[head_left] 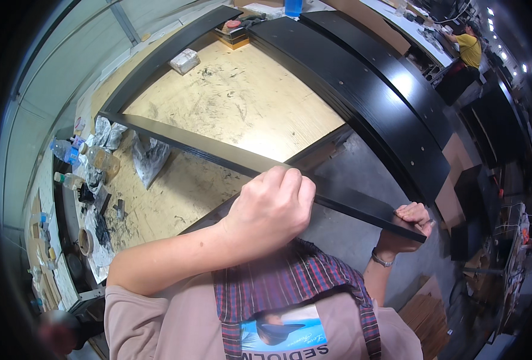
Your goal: The person wipes a black wooden plank with a white cloth, then uses a sanding block to smooth the edges. They repeat this process, flipping the plank to work on different sides and edges.
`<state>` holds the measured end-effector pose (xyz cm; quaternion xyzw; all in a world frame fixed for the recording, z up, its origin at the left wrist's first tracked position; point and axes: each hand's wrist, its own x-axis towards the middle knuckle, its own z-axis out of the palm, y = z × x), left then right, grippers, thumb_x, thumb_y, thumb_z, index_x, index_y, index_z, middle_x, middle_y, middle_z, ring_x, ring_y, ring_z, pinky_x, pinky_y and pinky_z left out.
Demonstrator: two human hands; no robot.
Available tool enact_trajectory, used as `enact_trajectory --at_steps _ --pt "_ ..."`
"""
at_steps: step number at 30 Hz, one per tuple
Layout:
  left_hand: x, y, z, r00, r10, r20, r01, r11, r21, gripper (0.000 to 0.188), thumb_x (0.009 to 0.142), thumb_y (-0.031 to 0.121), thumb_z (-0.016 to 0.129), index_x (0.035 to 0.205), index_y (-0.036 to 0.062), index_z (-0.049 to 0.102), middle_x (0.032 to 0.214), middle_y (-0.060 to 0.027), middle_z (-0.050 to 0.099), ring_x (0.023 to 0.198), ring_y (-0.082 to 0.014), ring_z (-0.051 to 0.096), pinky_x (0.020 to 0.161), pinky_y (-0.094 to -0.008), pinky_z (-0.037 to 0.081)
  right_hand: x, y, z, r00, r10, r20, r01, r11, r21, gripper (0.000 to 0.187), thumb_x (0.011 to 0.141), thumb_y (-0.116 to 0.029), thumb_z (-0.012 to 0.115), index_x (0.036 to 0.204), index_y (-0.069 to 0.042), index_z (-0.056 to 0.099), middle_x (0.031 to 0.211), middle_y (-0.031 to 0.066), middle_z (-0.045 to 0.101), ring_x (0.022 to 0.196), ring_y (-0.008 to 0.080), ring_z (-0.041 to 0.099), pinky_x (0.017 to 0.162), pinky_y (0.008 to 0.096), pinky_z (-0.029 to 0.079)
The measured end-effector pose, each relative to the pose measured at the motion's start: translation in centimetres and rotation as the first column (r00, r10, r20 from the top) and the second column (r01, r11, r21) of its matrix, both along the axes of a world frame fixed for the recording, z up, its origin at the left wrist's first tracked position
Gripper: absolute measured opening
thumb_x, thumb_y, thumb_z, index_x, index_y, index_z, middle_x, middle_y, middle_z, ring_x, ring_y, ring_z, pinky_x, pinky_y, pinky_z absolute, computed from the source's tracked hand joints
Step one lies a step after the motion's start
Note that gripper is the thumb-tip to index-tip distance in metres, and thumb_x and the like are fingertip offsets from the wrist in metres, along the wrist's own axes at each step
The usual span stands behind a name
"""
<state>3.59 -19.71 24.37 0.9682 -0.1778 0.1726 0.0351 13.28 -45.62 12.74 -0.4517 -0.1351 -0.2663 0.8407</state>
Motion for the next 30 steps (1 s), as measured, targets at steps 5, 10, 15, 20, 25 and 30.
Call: enact_trajectory --at_steps 5,10,15,20,25,30 --pt "-0.5 1.2 -1.1 0.986 -0.007 0.169 0.041 0.979 -0.2 0.022 0.068 0.005 0.061 0.089 -0.0011 0.059 0.089 -0.0145 0.062 0.079 -0.027 0.064 0.063 -0.0349 0.054 0.5 -0.3 -0.9 0.977 -0.128 0.171 0.169 0.954 -0.248 0.037 0.088 -0.026 0.045 0.063 0.0 0.051 0.06 0.0109 0.051 0.054 0.0189 0.047 0.053 0.0271 0.039" --pt "-4.9 6.5 -4.9 0.889 0.278 0.364 -0.064 0.863 -0.501 0.019 0.068 -0.003 0.064 0.086 0.0009 0.065 0.083 -0.0129 0.067 0.074 -0.0301 0.067 0.067 -0.0373 0.056 0.2 -1.7 -1.6 0.996 -0.005 0.088 0.031 0.955 -0.297 0.033 0.087 -0.024 0.043 0.067 0.0 0.053 0.064 0.0094 0.046 0.06 0.0176 0.044 0.055 0.0297 0.035" --pt "-15.1 21.2 -18.4 0.396 0.908 -0.14 -0.768 0.243 -0.592 0.014 0.086 0.011 0.062 0.095 0.0088 0.073 0.093 -0.0124 0.071 0.083 -0.0282 0.069 0.076 -0.0367 0.053 0.0 -2.7 -1.7 0.977 0.204 -0.056 -0.209 0.972 -0.108 0.039 0.095 -0.028 0.033 0.064 -0.005 0.041 0.066 0.0063 0.037 0.063 0.0168 0.037 0.06 0.0313 0.033" --pt "-23.6 31.9 -23.2 -0.145 0.973 -0.179 -0.892 -0.207 -0.403 0.014 0.084 0.014 0.065 0.094 0.0063 0.072 0.088 -0.0129 0.072 0.077 -0.0283 0.069 0.071 -0.0394 0.053 1.3 -3.2 -0.8 0.928 0.371 -0.027 -0.372 0.922 -0.111 0.032 0.092 -0.025 0.037 0.066 -0.006 0.039 0.066 0.0064 0.036 0.064 0.0173 0.037 0.063 0.0326 0.034" --pt "-19.7 31.1 -21.8 0.393 0.759 -0.519 -0.417 -0.356 -0.836 0.018 0.09 0.016 0.064 0.094 -0.001 0.068 0.083 -0.0092 0.069 0.075 -0.0137 0.066 0.06 -0.0261 0.05 0.6 -4.5 -1.2 0.94 0.336 -0.065 -0.34 0.936 -0.086 0.028 0.089 -0.023 0.039 0.066 -0.008 0.037 0.066 0.0063 0.035 0.066 0.018 0.037 0.066 0.0324 0.034" --pt "-8.4 19.9 -11.4 0.77 0.352 -0.532 -0.384 -0.409 -0.828 0.07 0.092 0.054 0.056 0.132 -0.0033 0.047 0.129 -0.0171 0.054 0.099 -0.0216 0.065 0.07 -0.0298 0.056 -0.6 -2.1 -1.6 0.993 0.048 -0.105 -0.077 0.953 -0.293 0.033 0.091 -0.029 0.039 0.066 -0.009 0.034 0.065 0.0064 0.033 0.065 0.0188 0.034 0.065 0.0342 0.033"
